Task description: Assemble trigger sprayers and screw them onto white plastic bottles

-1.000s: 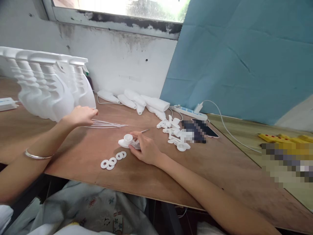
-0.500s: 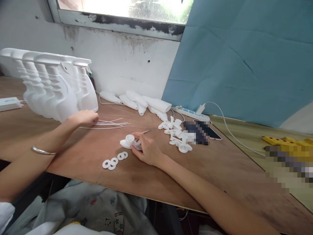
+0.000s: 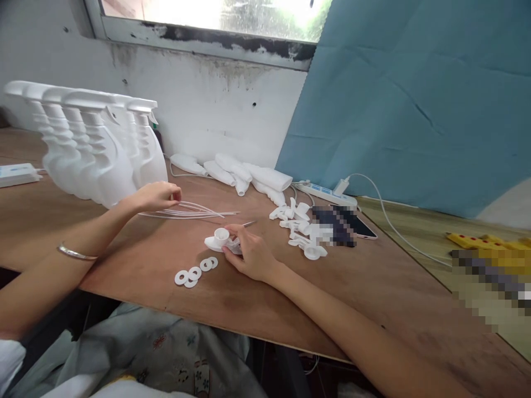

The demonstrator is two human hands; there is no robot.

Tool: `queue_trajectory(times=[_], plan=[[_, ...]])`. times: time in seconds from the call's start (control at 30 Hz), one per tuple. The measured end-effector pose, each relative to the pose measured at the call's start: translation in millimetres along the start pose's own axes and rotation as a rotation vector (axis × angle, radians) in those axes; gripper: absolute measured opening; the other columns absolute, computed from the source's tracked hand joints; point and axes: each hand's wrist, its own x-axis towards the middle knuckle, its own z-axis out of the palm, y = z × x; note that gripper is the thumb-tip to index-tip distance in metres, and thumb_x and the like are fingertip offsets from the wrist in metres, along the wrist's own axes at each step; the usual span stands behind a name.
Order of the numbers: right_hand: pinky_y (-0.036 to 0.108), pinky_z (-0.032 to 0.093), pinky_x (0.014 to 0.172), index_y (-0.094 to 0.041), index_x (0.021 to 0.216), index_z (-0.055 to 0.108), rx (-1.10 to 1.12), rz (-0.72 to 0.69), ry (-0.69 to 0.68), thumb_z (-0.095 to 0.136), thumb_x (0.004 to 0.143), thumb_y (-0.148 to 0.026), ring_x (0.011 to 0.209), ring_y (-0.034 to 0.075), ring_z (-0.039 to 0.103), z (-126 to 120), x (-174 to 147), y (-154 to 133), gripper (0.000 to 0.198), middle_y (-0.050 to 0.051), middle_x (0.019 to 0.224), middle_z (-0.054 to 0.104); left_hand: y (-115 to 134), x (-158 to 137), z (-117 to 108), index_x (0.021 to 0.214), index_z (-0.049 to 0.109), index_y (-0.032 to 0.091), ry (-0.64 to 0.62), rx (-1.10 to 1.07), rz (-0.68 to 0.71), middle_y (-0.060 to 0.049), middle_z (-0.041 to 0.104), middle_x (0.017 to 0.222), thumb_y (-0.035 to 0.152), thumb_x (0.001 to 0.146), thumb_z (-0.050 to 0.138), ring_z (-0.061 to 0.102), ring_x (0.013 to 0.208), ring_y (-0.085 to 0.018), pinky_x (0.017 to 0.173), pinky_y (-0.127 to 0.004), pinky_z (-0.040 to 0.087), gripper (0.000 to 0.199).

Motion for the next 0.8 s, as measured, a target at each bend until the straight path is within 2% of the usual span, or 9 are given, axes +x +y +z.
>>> queue_trajectory(times=[0.17,0.43,0.57,0.8], plan=[[0.03,0.051,0.067,-0.02,0.113,0.035,-0.004,-0.004,0.007,0.05,0.082,-0.027,0.084,0.02,0.063,-0.3,-1.1,0.4,0.035,0.008,0.098,0.062,-20.3,4.8,8.4,0.091,0.059,0.018,-0.084,0.063,-0.107,-0.01,0.063,0.096,0.024,0.072,0.04,0.059,0.082,-0.024,0.062,-0.028,0.042,0.027],[0.032,0.051,0.07,-0.02,0.114,0.034,-0.008,-0.009,-0.004,0.049,0.082,-0.027,0.087,0.02,0.062,0.0,-1.2,1.5,0.036,0.008,0.101,0.061,-18.4,5.3,11.6,0.086,0.061,0.02,-0.152,0.073,-0.072,-0.008,0.064,0.1,0.025,0.072,0.045,0.059,0.086,-0.022,0.065,-0.025,0.043,0.023],[0.032,0.051,0.07,-0.02,0.114,0.034,-0.014,-0.008,-0.004,0.049,0.082,-0.027,0.087,0.021,0.062,0.0,-0.4,0.6,0.035,0.009,0.1,0.061,-13.5,6.3,13.1,0.087,0.062,0.02,-0.126,0.051,-0.009,-0.007,0.064,0.098,0.026,0.073,0.043,0.059,0.084,-0.02,0.066,-0.025,0.044,0.024],[0.032,0.051,0.068,-0.022,0.113,0.034,-0.009,-0.002,-0.007,0.048,0.082,-0.027,0.085,0.02,0.063,-1.3,-0.3,-0.4,0.035,0.008,0.1,0.061,6.3,7.6,18.4,0.086,0.06,0.02,-0.008,-0.023,0.087,-0.004,0.063,0.098,0.026,0.076,0.041,0.06,0.084,-0.018,0.065,-0.024,0.043,0.022]])
